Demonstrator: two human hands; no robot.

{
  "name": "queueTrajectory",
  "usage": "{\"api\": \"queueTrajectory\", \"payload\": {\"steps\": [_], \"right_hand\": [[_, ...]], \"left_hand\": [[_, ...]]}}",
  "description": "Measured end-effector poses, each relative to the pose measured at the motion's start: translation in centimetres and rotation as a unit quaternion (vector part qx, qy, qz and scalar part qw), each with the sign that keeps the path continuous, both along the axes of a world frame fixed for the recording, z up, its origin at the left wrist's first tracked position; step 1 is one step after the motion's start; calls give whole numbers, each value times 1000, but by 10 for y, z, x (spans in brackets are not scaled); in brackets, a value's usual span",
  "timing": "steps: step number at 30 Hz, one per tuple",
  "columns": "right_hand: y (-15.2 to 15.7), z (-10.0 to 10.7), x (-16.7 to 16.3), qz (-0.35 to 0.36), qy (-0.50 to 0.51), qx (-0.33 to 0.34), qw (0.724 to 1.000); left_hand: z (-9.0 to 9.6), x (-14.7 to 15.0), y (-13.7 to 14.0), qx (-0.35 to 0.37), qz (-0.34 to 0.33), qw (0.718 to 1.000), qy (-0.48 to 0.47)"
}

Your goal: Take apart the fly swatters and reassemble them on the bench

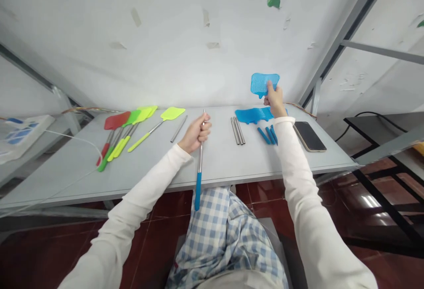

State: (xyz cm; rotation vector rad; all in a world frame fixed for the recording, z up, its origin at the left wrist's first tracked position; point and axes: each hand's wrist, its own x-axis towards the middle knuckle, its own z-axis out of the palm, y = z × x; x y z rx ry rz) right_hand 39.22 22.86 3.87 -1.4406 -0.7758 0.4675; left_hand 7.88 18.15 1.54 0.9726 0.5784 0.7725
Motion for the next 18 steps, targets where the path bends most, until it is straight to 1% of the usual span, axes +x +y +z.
{"api": "queueTrajectory", "payload": {"steps": [2,4,6,10,12,15,18], "right_hand": [[-7,-6,15,17,-45,-77,996],[-11,-15,28,8,-91,-140,986],[-10,-23,40,-6,-114,-187,976],[-7,-38,65,-33,-108,-219,969],[-8,-43,75,-52,-114,-235,964],[-11,-53,83,-78,-149,-265,949],[-12,-63,85,-90,-205,-288,931]], "left_hand": [[-2,-4,18,-40,-16,999,-30],[-7,-3,33,-75,-26,995,-62],[-14,1,44,-113,-23,989,-92],[-31,11,61,-214,-19,966,-141],[-39,14,68,-250,-17,954,-164],[-50,15,75,-273,-16,944,-185],[-56,14,78,-282,-19,940,-188]]}}
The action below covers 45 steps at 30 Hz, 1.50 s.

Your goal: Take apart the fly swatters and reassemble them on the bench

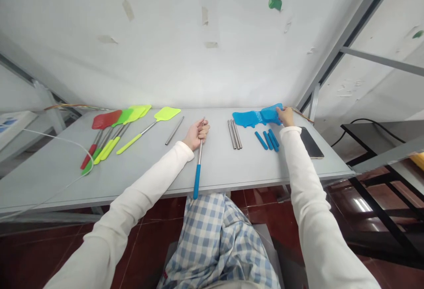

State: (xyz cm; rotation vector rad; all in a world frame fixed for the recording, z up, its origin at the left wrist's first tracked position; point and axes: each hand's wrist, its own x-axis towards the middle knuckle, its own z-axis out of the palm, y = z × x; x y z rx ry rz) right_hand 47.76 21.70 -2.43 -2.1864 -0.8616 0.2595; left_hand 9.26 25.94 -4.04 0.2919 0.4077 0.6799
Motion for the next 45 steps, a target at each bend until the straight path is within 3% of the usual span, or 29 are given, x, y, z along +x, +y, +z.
{"api": "queueTrajectory", "payload": {"steps": [6,10,11,14,15,18,21,23,24,27,30,33,38,45], "right_hand": [[-1,-14,-17,-9,-176,-95,980],[-9,-2,-54,-62,-266,-71,959],[-11,4,-68,-31,-259,-56,964],[-15,20,-121,147,-183,-49,971],[-17,23,-142,242,-116,-35,963],[-24,21,-206,425,34,-52,903],[-26,12,-252,533,150,-66,830],[-21,9,-264,566,213,-52,794],[-15,8,-264,563,237,-31,791],[3,8,-253,469,296,92,827],[15,6,-235,362,337,226,839],[16,3,-225,310,334,300,838],[16,7,-209,208,310,329,867],[25,2,-188,125,291,376,871]], "left_hand": [[2,1,-3,4,33,999,-1],[3,6,-8,1,80,997,-15],[3,7,-8,-4,90,996,-16],[4,11,-10,-9,124,992,-11],[5,12,-10,-4,134,991,-10],[8,11,-9,23,151,988,-8],[11,7,-6,55,159,986,15],[12,3,-2,85,164,981,60],[11,1,-1,108,163,977,85],[7,-5,0,189,107,966,139],[2,-13,-7,261,-41,945,193],[-2,-20,-17,341,-154,895,241],[0,-29,-20,422,-146,856,260],[11,-37,-20,418,-88,854,299]]}}
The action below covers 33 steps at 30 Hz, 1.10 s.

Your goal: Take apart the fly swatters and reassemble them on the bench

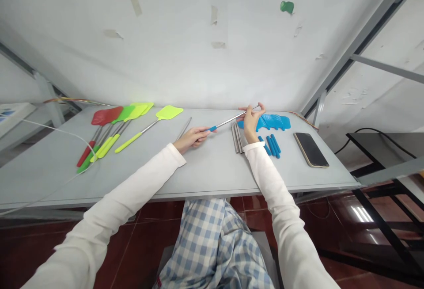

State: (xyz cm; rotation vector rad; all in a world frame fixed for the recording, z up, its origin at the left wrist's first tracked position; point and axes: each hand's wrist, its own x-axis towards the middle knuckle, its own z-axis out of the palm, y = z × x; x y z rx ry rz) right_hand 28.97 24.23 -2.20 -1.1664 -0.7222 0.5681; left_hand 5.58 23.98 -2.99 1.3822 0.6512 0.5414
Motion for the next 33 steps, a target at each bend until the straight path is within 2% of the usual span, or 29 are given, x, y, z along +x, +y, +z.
{"api": "queueTrajectory", "payload": {"steps": [9,15,20,25,27,29,31,33], "right_hand": [[-6,4,-4,-33,-20,18,999],[-6,5,-5,-79,21,-32,996],[-13,-2,-41,14,36,3,999],[-18,-7,-53,45,30,42,998],[-19,-8,-53,69,27,35,997],[-18,-10,-57,106,51,28,993],[-18,-13,-64,150,106,22,983],[-18,-14,-71,189,175,-1,966]], "left_hand": [[8,-12,10,14,54,998,-10],[10,-27,24,25,63,998,16],[7,-20,17,15,66,998,1],[-1,-7,9,32,86,996,3],[-5,-4,8,93,111,989,16],[-10,-1,7,214,156,963,46],[-14,0,4,347,187,912,113],[-17,0,2,435,182,859,198]]}}
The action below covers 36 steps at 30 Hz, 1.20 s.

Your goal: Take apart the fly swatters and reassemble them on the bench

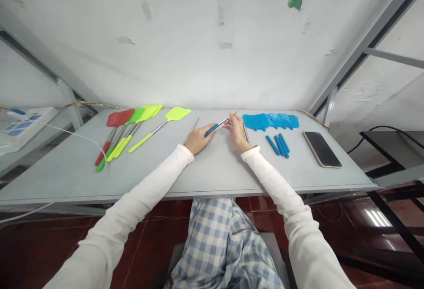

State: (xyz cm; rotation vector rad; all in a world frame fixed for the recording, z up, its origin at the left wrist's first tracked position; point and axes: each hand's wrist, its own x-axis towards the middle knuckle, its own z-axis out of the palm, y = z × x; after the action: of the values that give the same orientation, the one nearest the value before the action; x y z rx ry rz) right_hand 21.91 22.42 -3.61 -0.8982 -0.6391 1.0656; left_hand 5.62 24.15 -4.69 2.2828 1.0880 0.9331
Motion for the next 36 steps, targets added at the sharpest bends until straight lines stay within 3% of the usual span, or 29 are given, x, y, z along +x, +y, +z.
{"api": "queueTrajectory", "payload": {"steps": [6,11,18,22,25,28,30,33,35,36], "right_hand": [[-6,10,4,23,161,-96,982],[-13,23,12,32,297,-153,942],[-16,20,11,20,290,-42,956],[-16,17,10,2,259,-21,966],[-17,19,10,-1,249,-12,968],[-17,23,10,7,223,-4,975],[-17,28,11,31,198,1,980],[-17,36,21,95,179,19,979],[-17,42,37,97,183,48,977],[-17,44,47,77,189,69,977]], "left_hand": [[2,-1,-4,70,21,975,212],[2,2,-6,90,9,959,270],[-4,6,-7,86,-42,970,221],[-2,5,-10,61,-66,974,210],[1,7,-15,7,-82,983,165],[3,12,-19,-116,-131,984,37],[5,14,-18,-253,-187,948,-55],[9,8,-9,-457,-277,840,-92],[12,-4,1,-537,-318,779,-63],[13,-11,6,-554,-322,766,-52]]}}
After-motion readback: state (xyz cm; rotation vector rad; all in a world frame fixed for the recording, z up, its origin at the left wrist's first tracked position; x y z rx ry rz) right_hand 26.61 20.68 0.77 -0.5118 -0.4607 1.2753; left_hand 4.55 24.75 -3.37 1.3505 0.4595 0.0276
